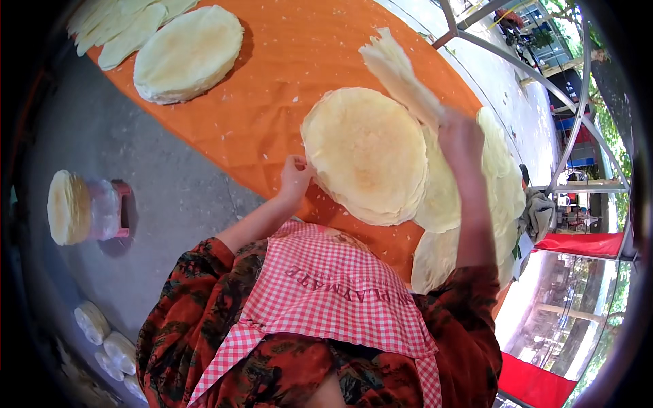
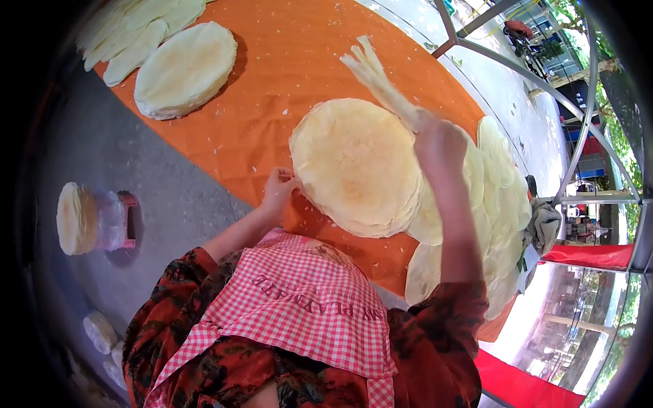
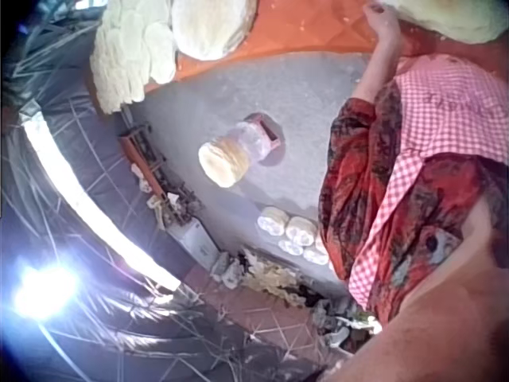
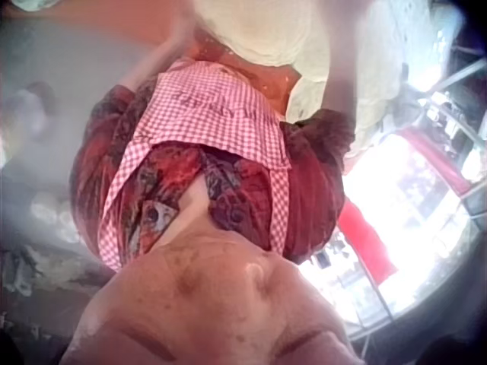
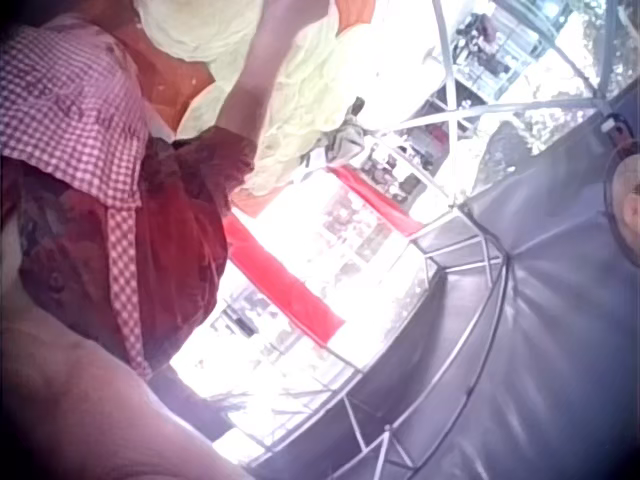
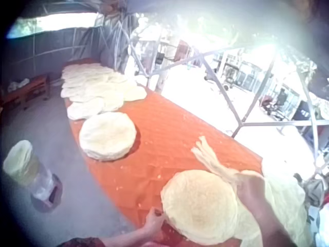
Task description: The person peels thin dough sheets from a large overlapping arrangement on a table and stacks them into several distinct piles by hand.
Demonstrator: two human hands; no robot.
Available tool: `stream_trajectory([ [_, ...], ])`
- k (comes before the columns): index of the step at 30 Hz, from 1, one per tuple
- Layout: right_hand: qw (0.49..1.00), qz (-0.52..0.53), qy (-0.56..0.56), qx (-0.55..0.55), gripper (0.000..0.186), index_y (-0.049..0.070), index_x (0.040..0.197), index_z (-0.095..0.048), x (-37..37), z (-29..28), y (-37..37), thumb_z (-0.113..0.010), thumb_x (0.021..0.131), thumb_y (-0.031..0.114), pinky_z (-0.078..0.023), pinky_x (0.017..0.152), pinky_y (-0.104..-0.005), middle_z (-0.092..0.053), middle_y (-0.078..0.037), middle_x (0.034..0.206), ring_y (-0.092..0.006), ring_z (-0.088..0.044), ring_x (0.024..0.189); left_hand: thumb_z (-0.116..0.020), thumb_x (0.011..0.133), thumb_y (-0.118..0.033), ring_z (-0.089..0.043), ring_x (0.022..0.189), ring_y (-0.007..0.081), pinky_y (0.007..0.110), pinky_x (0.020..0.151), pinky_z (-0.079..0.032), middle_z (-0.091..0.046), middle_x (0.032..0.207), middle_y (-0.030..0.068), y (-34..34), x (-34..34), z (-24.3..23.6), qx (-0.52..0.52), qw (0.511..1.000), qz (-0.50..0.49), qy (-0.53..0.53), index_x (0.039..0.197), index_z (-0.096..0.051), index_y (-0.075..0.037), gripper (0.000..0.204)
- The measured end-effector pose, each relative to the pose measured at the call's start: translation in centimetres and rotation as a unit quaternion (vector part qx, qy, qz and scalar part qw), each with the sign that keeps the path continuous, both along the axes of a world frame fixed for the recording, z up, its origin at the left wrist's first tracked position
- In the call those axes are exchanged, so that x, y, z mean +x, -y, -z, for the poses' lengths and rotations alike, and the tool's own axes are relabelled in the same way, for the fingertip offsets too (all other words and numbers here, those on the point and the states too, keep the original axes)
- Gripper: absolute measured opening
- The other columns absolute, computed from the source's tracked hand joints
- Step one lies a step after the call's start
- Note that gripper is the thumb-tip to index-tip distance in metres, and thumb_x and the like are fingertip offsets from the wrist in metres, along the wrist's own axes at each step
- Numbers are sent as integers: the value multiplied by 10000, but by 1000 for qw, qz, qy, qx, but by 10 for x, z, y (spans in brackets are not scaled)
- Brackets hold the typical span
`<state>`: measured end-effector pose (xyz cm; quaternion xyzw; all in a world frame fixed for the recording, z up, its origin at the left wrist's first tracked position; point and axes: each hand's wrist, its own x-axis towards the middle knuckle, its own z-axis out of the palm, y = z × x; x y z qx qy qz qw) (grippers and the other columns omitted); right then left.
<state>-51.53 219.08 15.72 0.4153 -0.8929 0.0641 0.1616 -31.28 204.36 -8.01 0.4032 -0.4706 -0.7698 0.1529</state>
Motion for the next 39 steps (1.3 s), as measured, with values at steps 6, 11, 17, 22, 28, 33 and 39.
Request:
stream_trajectory([
  [6,996,-75,41,10,111,78,825,-579,70,154,-41,-493,769,36,-505,612,-417,-607,-107,768,-315,-627,728,-591,861,-41,-641,818,247,336,726,-562,-559,958,131,-15,3,-23,130,991,22,-2,1018,-449,-13,213],
  [11,991,-95,97,-9,84,65,817,-557,84,184,-49,-501,756,53,-502,603,-416,-600,-105,798,-308,-617,727,-560,886,-48,-648,878,293,377,790,-574,-564,988,175,-19,8,-31,183,980,81,12,1021,-441,6,187],
  [17,988,-94,118,-15,135,77,863,-576,92,174,-43,-561,729,76,-511,633,-399,-627,-73,883,-292,-617,787,-517,915,-56,-653,875,316,377,788,-572,-579,1048,193,-31,-4,-28,281,953,110,-35,1105,-443,31,222],
  [22,986,-62,152,-30,190,79,924,-595,90,168,-46,-589,734,92,-515,658,-392,-627,-58,935,-284,-612,826,-513,912,-82,-655,805,265,334,662,-565,-588,1000,173,-34,-8,-37,272,956,95,-53,1099,-473,31,223],
  [28,978,-138,145,-53,329,48,1047,-579,106,172,-40,-639,741,155,-509,691,-419,-629,-119,982,-330,-611,870,-495,876,-23,-589,620,169,258,534,-485,-600,1004,148,-26,-6,-42,286,939,164,-100,1251,-437,-45,379],
  [33,979,15,199,-37,401,6,1083,-571,100,197,-41,-658,774,246,-506,717,-453,-649,-176,974,-360,-634,888,-542,863,-35,-511,510,134,237,463,-407,-623,922,116,-24,-4,-50,275,937,182,-114,1447,-208,-134,680],
  [39,978,76,193,28,294,-28,822,-640,-36,134,-47,-651,794,264,-490,593,-435,-633,-222,681,-308,-668,668,-655,831,-110,-489,462,137,248,434,-355,-608,707,95,-33,-15,-43,166,943,288,-12,1510,-59,-160,905],
])
